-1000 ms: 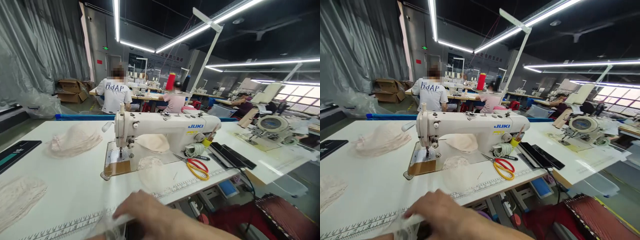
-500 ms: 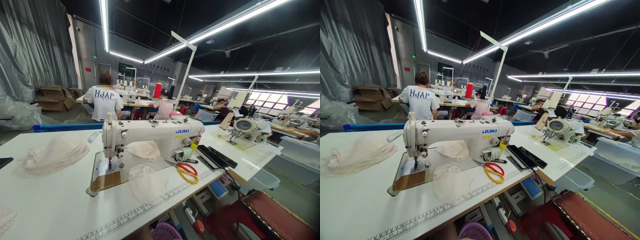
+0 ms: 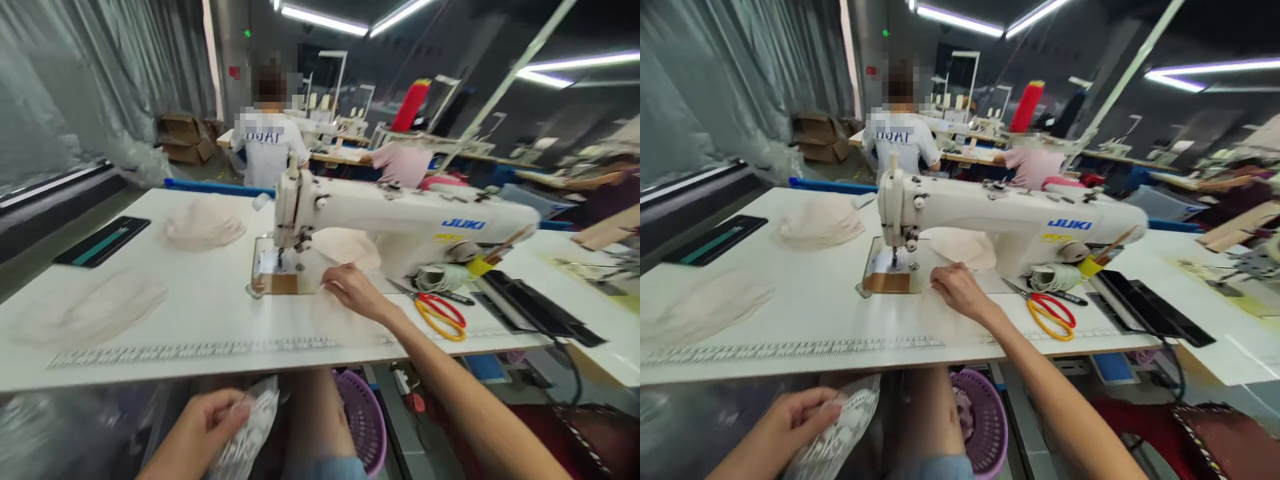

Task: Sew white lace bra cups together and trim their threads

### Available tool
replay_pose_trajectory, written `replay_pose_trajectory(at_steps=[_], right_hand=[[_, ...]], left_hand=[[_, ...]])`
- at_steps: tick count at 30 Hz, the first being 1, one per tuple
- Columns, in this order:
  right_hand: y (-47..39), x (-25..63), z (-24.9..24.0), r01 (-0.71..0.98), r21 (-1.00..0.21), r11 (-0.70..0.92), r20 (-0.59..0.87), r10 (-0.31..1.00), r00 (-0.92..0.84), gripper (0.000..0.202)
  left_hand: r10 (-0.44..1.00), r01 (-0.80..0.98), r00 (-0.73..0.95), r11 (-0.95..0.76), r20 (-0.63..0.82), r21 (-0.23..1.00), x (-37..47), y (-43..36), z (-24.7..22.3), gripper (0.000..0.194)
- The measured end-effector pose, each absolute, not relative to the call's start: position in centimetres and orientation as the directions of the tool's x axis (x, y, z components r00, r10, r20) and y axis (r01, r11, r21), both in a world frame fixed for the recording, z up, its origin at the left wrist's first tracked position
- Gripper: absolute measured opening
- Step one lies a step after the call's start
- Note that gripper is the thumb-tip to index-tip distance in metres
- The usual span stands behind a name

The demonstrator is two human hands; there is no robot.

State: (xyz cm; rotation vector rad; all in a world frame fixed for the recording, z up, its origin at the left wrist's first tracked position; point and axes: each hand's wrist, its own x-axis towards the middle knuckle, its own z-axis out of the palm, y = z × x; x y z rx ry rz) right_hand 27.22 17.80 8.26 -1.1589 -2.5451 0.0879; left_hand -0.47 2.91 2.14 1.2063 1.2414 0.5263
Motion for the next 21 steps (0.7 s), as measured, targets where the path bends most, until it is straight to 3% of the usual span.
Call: replay_pose_trajectory(at_steps=[4,6,8,11,15,21], right_hand=[[11.7,26.6,11.9,0.577,-0.299,0.76,0.121,0.63,-0.767,0.018],[8.6,25.5,13.6,0.526,-0.45,0.722,-0.065,0.561,-0.825,0.016],[6.5,23.9,13.9,0.46,-0.572,0.679,-0.12,0.486,-0.866,0.009],[5.6,21.2,11.4,0.379,-0.671,0.638,-0.053,0.468,-0.882,0.005],[6.3,18.9,6.5,0.434,-0.651,0.623,0.047,0.604,-0.796,0.006],[6.2,18.2,4.8,0.484,-0.713,0.507,-0.01,0.683,-0.731,0.003]], left_hand=[[0.823,0.171,0.237,0.489,-0.517,0.856,-0.1,3.1,2.3,0.051],[0.819,0.173,0.232,0.497,-0.525,0.85,0.3,3.1,2.6,0.052],[0.82,0.14,0.248,0.497,-0.516,0.857,0.6,3.1,3.0,0.05],[0.806,0.051,0.329,0.506,-0.493,0.861,1.0,2.8,3.7,0.043],[0.765,-0.062,0.398,0.574,-0.507,0.817,0.8,2.0,4.2,0.036],[0.707,-0.196,0.206,0.707,-0.677,0.679,-0.6,0.2,3.1,0.047]])
